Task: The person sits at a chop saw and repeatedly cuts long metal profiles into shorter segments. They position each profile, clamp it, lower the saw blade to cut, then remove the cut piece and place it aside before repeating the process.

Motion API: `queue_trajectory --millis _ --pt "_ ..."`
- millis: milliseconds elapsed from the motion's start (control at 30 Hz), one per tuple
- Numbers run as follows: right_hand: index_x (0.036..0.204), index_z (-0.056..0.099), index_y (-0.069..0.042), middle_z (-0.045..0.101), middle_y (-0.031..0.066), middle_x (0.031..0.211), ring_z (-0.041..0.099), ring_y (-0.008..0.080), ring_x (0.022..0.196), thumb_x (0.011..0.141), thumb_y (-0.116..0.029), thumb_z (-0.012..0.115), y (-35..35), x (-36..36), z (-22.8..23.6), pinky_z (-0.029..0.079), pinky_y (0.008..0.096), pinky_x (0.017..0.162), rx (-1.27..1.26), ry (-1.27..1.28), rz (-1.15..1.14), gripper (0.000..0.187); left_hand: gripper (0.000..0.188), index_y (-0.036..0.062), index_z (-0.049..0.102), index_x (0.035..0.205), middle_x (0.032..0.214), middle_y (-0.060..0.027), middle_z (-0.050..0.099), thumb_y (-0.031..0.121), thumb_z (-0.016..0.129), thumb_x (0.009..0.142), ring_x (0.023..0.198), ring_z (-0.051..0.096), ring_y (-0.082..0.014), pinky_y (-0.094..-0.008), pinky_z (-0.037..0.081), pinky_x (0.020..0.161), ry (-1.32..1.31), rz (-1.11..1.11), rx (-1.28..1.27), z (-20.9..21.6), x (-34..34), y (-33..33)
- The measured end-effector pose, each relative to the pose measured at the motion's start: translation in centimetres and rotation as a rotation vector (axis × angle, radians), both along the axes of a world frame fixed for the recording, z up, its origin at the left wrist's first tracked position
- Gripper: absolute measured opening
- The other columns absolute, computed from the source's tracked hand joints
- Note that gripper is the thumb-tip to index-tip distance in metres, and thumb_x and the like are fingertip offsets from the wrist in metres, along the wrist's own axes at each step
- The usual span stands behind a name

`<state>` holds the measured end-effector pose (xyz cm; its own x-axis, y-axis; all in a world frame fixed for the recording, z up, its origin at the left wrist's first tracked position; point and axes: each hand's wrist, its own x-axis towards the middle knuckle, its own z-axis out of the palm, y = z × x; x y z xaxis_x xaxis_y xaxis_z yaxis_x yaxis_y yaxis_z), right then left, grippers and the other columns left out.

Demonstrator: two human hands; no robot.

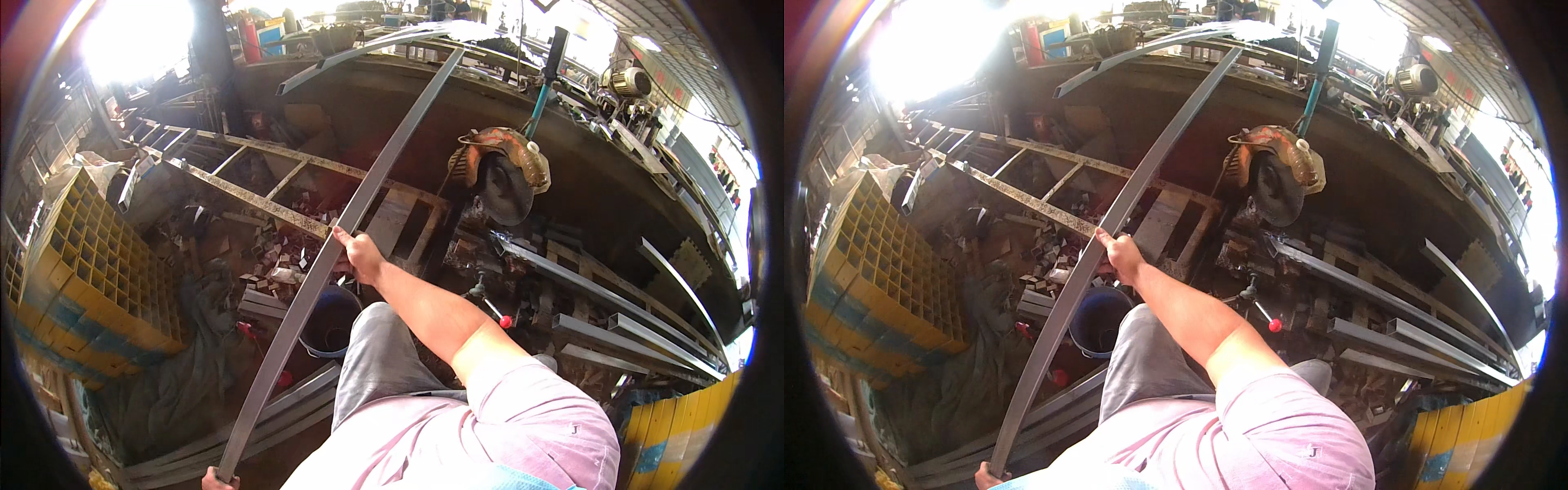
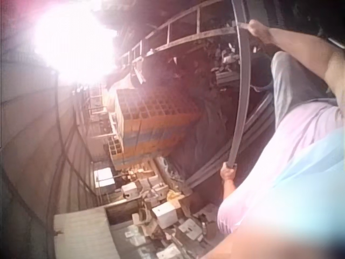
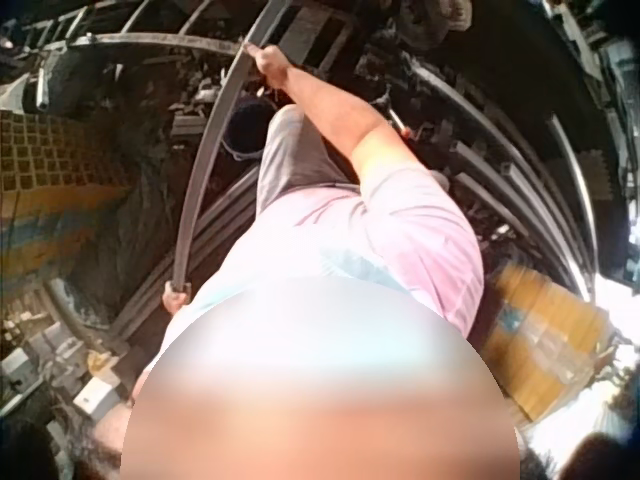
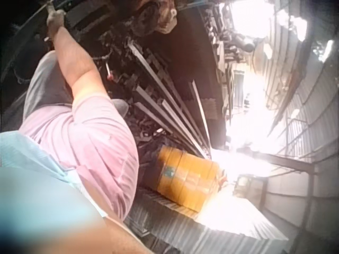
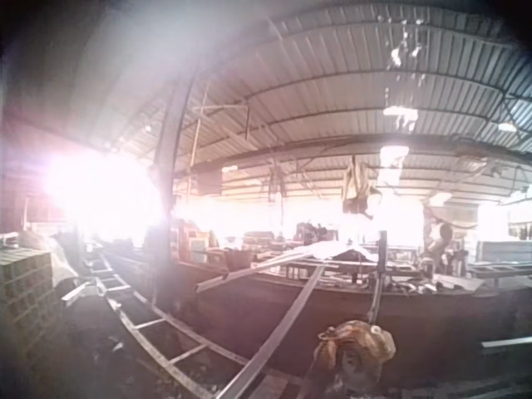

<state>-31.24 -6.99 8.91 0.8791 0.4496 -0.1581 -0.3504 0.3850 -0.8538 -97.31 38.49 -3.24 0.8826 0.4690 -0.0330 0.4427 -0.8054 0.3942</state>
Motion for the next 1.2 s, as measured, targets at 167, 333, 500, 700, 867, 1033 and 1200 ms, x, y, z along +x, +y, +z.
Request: queue_trajectory --millis 167,333,500,700,867,1033,1200 --pt "0.116 0.072 -0.005 0.081 0.0117 0.107 0.082 0.0286 0.093 0.116 -0.043 0.062 1.5 5.3 -1.3 0.069 0.0516 0.081 -0.094 0.005 -0.015 0.039 0.033 0.0158 0.076 0.113 0.085 -0.0084 0.075 0.034 0.089 0.089 0.073 0.069 -0.025 -0.0442 0.056 0.07 0.225 0.144 -0.292 1.0 1.6 -1.2" --pt "0.113 0.077 -0.002 0.079 0.0111 0.099 0.077 0.0262 0.086 0.11 -0.039 0.074 2.2 8.8 -0.3 0.066 0.0522 0.077 -0.142 0.043 -0.063 0.038 0.044 0.0179 0.079 0.11 0.103 -0.0183 0.083 0.051 0.09 0.083 0.099 0.079 -0.0438 -0.0546 0.061 0.084 0.345 0.232 -0.031 1.8 4.7 -6.4" --pt "0.123 0.074 -0.002 0.081 0.0116 0.112 0.08 0.0262 0.098 0.112 -0.041 0.071 1.3 13.1 -2.0 0.065 0.0456 0.092 -0.118 -0.067 -0.131 0.04 0.044 0.0162 0.078 0.119 0.098 -0.0123 0.08 0.048 0.089 0.089 0.088 0.075 -0.0338 -0.0481 0.06 0.078 0.243 0.057 -0.132 0.3 10.0 -6.0" --pt "0.133 0.077 -0.001 0.078 0.02 0.129 0.076 0.0338 0.116 0.1 -0.065 0.078 6.4 1.7 -4.5 0.062 0.0531 0.101 -0.183 0.106 0.321 0.072 0.046 0.0042 0.068 0.087 0.083 -0.0255 0.075 0.028 0.098 0.06 0.086 0.074 -0.0505 -0.0567 0.06 0.074 0.075 0.038 -0.124 3.7 21.3 -10.0" --pt "0.139 0.07 -0.001 0.074 0.0218 0.133 0.077 0.0366 0.112 0.096 -0.065 0.083 12.3 -9.1 -4.3 0.063 0.0496 0.1 -0.17 0.285 0.648 0.078 0.056 -0.0014 0.072 0.105 0.092 -0.0264 0.079 0.026 0.101 0.067 0.093 0.078 -0.047 -0.052 0.062 0.079 0.126 -0.051 -0.136 11.0 33.4 -13.1" --pt "0.128 0.074 -0.001 0.079 0.0162 0.116 0.08 0.0308 0.098 0.099 -0.05 0.084 12.4 -3.5 -2.1 0.067 0.0448 0.084 -0.08 0.18 0.351 0.057 0.059 -0.0007 0.067 0.113 0.096 -0.0282 0.078 0.024 0.101 0.072 0.097 0.076 -0.0495 -0.0526 0.06 0.082 0.152 -0.035 0.004 13.9 33.3 -12.8" --pt "0.13 0.075 0.001 0.079 0.0158 0.12 0.077 0.0278 0.101 0.102 -0.057 0.079 10.3 2.4 -0.5 0.065 0.044 0.09 -0.145 0.115 0.348 0.064 0.053 -0.0027 0.061 0.108 0.096 -0.0313 0.075 0.022 0.098 0.079 0.098 0.072 -0.0547 -0.0545 0.057 0.08 0.079 0.004 -0.067 15.8 35.6 -12.8"
